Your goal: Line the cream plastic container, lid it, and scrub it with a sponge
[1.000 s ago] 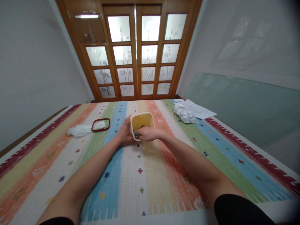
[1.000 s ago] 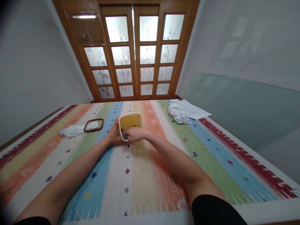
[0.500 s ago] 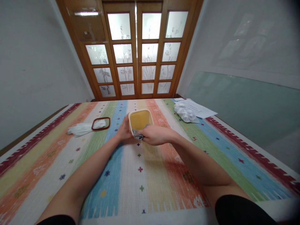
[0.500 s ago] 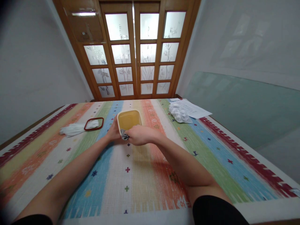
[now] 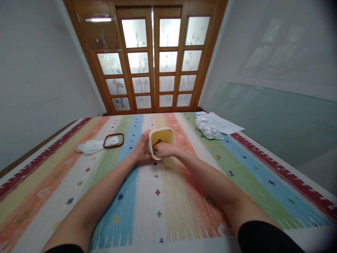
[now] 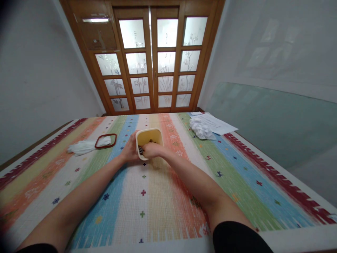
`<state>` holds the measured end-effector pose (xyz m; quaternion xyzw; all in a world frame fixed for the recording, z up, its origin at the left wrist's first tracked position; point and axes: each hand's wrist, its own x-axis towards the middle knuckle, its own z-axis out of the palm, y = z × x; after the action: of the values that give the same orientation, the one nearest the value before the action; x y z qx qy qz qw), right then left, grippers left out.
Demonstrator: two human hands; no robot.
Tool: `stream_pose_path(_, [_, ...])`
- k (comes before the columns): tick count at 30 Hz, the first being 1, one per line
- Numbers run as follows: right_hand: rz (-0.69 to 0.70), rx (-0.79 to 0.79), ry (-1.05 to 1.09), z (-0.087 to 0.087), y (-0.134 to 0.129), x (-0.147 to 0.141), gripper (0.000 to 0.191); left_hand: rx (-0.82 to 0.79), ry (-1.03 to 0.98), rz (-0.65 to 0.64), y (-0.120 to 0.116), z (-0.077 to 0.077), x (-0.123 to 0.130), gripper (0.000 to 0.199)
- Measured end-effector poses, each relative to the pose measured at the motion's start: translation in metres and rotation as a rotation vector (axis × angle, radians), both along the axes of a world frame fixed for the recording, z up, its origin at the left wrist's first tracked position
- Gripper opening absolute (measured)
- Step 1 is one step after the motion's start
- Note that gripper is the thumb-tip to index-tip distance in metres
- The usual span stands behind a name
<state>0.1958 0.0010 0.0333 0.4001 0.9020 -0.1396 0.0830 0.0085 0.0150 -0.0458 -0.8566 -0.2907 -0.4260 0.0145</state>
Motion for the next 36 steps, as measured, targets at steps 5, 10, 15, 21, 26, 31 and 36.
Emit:
stream_pose_path(5, [0.050, -0.001, -0.009, 0.021, -0.011, 0.008, 0.034, -0.005, -0.021, 0.031, 0.011, -0.011, -0.005, 0.133])
stream_pose_path(10, [0.154, 0.037, 0.023, 0.058, -0.035, 0.029, 0.032, -0.018, -0.062, 0.033, 0.018, -0.014, -0.008, 0.125])
stream_pose_path(15, [0.188, 0.071, 0.045, 0.075, -0.058, 0.040, 0.030, -0.037, -0.061, 0.023, 0.015, -0.012, -0.008, 0.119])
stream_pose_path(21, [0.105, 0.041, -0.022, 0.051, -0.039, 0.023, 0.032, -0.013, -0.019, 0.008, 0.009, -0.009, -0.004, 0.127])
stream_pose_path(26, [-0.015, 0.042, -0.039, 0.014, -0.012, 0.007, 0.036, -0.002, -0.020, 0.001, 0.003, -0.003, 0.001, 0.130])
stream_pose_path(31, [-0.071, 0.025, 0.066, -0.015, -0.002, 0.002, 0.038, -0.010, -0.003, -0.035, 0.001, 0.001, 0.002, 0.127])
stream_pose_path(36, [-0.155, 0.066, 0.204, -0.023, -0.001, 0.003, 0.038, -0.002, 0.023, -0.051, 0.000, 0.004, 0.005, 0.123])
